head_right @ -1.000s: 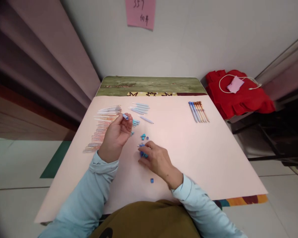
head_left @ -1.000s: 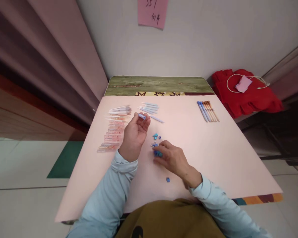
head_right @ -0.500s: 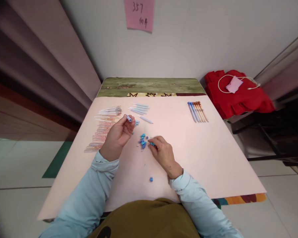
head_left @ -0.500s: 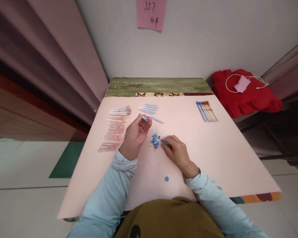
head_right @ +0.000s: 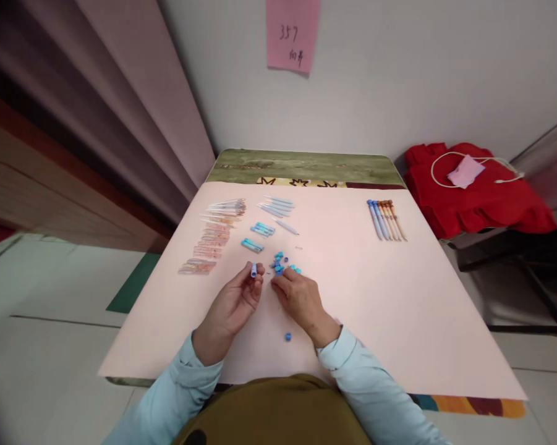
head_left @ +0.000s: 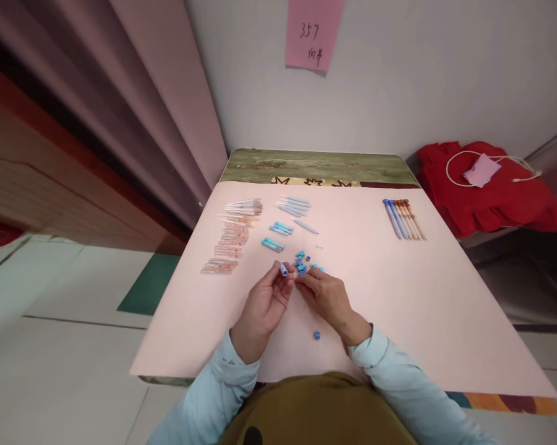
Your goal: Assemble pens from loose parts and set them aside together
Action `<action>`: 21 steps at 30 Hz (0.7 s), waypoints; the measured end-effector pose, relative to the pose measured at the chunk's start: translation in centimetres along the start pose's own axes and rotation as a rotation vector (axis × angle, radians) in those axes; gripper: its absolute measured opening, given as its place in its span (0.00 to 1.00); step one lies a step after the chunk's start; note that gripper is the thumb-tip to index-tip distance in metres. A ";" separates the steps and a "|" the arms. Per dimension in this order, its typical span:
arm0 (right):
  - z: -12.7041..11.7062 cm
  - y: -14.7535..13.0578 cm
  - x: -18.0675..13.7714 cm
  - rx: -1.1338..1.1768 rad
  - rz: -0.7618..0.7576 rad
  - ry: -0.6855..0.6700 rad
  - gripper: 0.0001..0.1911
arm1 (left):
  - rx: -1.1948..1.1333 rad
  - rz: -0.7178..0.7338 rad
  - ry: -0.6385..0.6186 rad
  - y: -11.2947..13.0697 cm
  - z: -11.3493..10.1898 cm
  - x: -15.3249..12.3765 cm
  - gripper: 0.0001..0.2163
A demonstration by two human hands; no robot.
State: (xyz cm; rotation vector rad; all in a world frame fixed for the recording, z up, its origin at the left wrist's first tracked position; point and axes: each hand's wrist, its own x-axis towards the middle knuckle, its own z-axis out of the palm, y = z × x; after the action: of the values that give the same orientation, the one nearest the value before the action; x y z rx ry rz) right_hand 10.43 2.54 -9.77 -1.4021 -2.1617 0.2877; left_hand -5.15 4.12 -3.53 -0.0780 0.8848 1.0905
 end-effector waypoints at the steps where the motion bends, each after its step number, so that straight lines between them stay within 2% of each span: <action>1: -0.1 0.0 -0.1 0.032 0.008 0.005 0.10 | -0.005 0.000 0.009 0.2 0.2 -0.1 0.10; 4: -0.8 1.0 0.3 0.132 0.086 0.087 0.10 | 0.000 0.035 0.038 0.6 0.1 0.1 0.08; 7: -1.7 3.1 1.9 0.119 0.239 0.208 0.10 | -0.008 0.111 0.079 0.7 -0.1 0.8 0.07; 11: -1.7 6.0 5.0 0.040 0.390 0.213 0.11 | -0.018 0.159 0.117 0.4 0.3 1.1 0.06; 14: -0.9 6.9 6.3 0.001 0.429 0.170 0.10 | -0.002 0.104 0.110 0.1 0.9 0.7 0.06; 17: -0.5 7.0 6.1 -0.027 0.432 0.189 0.11 | -0.028 0.012 0.086 0.0 1.3 0.1 0.06; 21: -2.0 6.0 4.8 0.173 0.399 0.296 0.09 | -0.068 -0.097 0.005 -0.1 1.5 -0.6 0.08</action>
State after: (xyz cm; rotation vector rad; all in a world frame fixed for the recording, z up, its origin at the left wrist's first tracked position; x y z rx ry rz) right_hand 14.67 9.23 -9.31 -1.6508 -1.5753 0.3769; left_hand -4.29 4.32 -2.15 -0.1788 0.8397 1.0301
